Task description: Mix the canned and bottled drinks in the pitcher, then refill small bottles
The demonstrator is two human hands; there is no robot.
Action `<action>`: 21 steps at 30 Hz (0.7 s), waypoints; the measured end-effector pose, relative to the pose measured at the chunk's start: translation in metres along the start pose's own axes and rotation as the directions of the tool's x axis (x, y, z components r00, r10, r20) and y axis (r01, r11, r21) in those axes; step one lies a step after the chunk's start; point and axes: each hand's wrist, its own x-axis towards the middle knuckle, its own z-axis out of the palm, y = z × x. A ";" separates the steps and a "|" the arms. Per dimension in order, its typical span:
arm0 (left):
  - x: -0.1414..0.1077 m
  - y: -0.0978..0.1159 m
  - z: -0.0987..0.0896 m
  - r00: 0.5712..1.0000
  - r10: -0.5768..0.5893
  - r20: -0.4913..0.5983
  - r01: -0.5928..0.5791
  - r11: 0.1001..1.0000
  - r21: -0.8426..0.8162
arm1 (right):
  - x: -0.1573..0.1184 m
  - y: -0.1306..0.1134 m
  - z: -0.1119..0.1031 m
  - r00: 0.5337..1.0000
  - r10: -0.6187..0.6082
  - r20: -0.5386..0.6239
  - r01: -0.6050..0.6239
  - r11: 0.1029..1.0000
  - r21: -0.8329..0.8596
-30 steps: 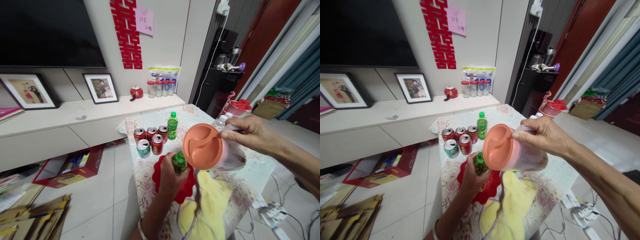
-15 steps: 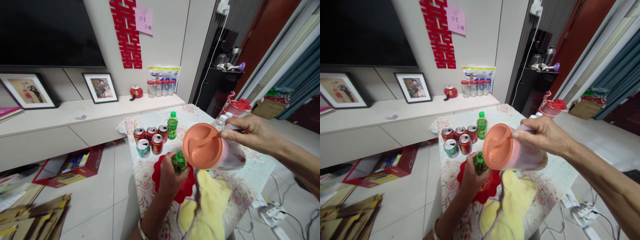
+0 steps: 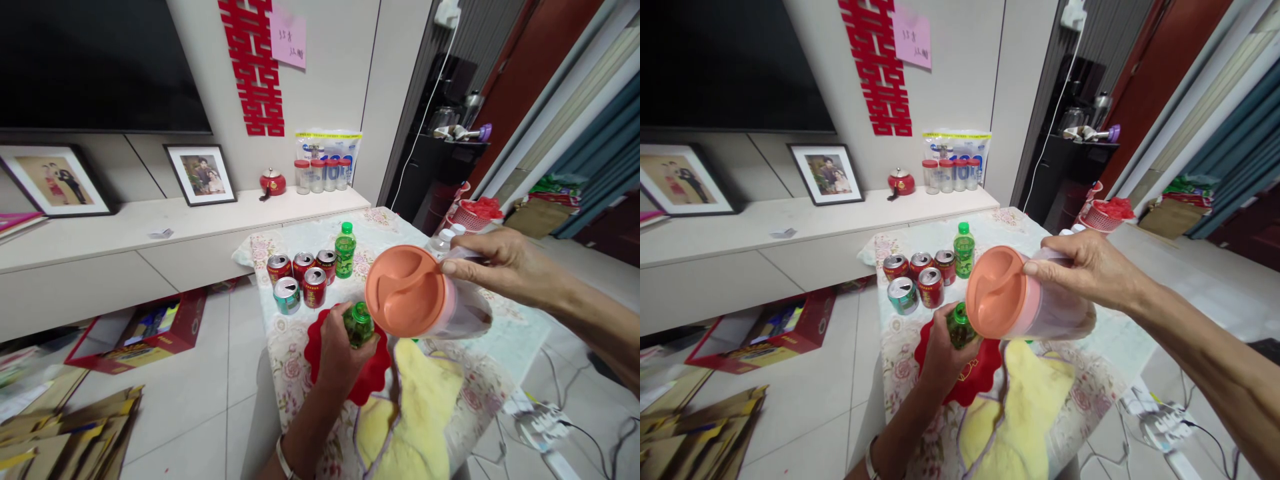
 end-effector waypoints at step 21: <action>0.001 -0.001 0.000 1.000 0.018 -0.010 -0.018 1.000 0.013 | 0.001 0.000 0.001 1.000 -0.011 -0.004 0.011 1.000 0.007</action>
